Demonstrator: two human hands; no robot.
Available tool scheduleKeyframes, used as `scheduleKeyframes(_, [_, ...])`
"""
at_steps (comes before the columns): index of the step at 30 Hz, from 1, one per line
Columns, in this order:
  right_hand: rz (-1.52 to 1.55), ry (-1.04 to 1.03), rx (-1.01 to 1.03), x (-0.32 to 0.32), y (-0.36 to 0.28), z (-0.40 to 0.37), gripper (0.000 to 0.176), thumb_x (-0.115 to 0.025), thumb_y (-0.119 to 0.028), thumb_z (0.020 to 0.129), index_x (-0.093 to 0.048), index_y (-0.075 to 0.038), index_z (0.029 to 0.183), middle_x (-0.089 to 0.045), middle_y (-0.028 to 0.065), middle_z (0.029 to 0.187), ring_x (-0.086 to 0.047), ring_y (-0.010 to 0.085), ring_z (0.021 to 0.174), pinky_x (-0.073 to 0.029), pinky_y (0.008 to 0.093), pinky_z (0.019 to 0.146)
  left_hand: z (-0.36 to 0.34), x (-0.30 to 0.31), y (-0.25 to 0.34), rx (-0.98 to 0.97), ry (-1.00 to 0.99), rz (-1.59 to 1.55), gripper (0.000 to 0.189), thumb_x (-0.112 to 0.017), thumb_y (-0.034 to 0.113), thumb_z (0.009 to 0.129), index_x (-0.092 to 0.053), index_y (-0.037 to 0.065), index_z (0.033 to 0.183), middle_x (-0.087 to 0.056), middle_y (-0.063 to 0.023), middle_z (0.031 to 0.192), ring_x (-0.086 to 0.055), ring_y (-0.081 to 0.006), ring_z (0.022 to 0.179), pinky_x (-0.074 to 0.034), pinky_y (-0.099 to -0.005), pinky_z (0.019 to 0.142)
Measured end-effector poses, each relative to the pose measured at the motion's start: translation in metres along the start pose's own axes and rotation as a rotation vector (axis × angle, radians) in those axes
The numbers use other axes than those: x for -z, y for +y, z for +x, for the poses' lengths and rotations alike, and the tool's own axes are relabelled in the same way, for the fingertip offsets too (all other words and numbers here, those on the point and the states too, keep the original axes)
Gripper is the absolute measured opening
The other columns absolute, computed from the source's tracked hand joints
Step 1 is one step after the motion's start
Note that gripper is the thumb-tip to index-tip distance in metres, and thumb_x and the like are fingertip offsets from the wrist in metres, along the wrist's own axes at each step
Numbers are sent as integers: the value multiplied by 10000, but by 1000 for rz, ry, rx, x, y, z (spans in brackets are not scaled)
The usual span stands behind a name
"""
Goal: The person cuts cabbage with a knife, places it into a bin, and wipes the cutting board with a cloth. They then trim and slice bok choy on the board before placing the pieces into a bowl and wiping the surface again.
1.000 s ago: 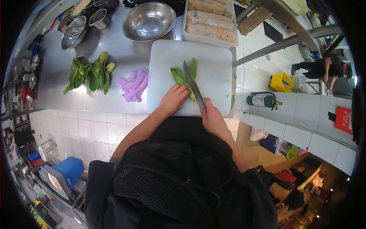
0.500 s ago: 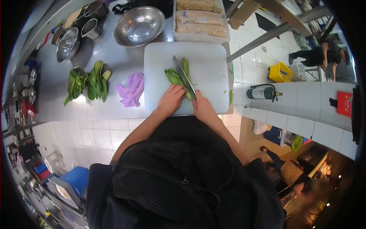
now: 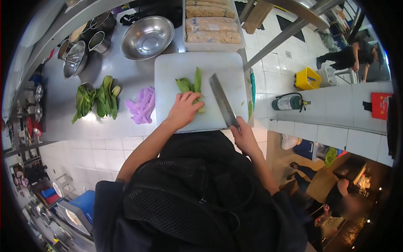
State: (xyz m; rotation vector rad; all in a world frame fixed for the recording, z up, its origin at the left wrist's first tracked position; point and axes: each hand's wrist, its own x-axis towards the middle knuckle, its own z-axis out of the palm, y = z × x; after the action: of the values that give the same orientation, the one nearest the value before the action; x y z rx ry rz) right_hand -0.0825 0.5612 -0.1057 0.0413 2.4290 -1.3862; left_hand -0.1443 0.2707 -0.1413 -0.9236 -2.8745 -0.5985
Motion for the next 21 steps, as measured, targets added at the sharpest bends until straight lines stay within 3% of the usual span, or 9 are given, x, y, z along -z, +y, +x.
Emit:
scheduleKeyframes(3, [-103,-95,118,-3,0,-11,208,-608,-113,1007,-530,-3,1165,-597,165,807,-625,258,724,-495,393,669,-9,2,-1,38,36,-54,415,-675,17,792,-671,182,1173,-551,-59,1325,-495,-292,1273,-393,-466,1001])
scheduleKeyframes(5, [-39,-130,83,-10,-5,-11,225,-606,-121,994,-512,5,1155,-630,286,870,-600,498,826,-484,501,746,-12,2,-3,66,49,-61,411,-679,17,794,-672,180,1171,-553,-54,1325,-495,-291,1275,-392,-467,1001])
scheduleKeyframes(6, [-41,-135,89,-12,-4,-9,225,-606,-121,994,-512,5,1155,-630,286,870,-600,498,826,-484,501,746,-13,-1,-4,77,49,-75,409,-679,14,794,-671,178,1169,-555,-53,1326,-495,-292,1274,-392,-468,999])
scheduleKeyframes(9, [-16,-155,175,-15,-4,-3,224,-611,-134,998,-516,-9,1158,-602,235,789,-610,396,714,-493,471,676,-18,-6,-5,93,56,-89,409,-680,14,792,-670,178,1166,-559,-54,1323,-495,-292,1276,-388,-469,1001])
scheduleKeyframes(11, [127,-297,-237,-11,-14,-1,235,-612,-144,1004,-523,-10,1175,-585,150,742,-602,258,627,-497,408,590,-22,-4,-8,95,61,-90,409,-681,17,789,-670,178,1165,-561,-56,1318,-494,-292,1279,-385,-469,1005])
scheduleKeyframes(14, [249,-143,-351,-7,-2,-4,264,-614,-146,1008,-535,-19,1225,-559,70,709,-556,157,546,-468,353,494,-25,11,-9,161,148,-167,427,-662,-15,777,-667,157,1168,-582,-78,1315,-496,-326,1281,-400,-478,1027])
scheduleKeyframes(17, [111,143,-250,5,23,-2,330,-594,-167,1018,-529,-30,1311,-518,32,641,-502,128,452,-419,314,394,-37,57,-22,259,500,-310,387,-654,-41,820,-647,101,1180,-632,-97,1293,-564,-302,1230,-443,-437,1040])
scheduleKeyframes(19, [82,267,-319,19,44,4,352,-586,-181,1019,-520,-9,1319,-541,31,652,-525,126,467,-449,318,402,-53,101,-33,445,726,-753,321,-665,-29,877,-624,51,1185,-672,-111,1266,-619,-250,1157,-475,-371,1023])
scheduleKeyframes(21, [82,384,-300,30,64,12,390,-569,-169,1019,-484,-4,1363,-527,30,663,-519,124,468,-451,311,402,-79,149,-72,417,948,-534,307,-672,16,912,-615,26,1214,-688,-108,1215,-629,-201,1103,-479,-336,994])
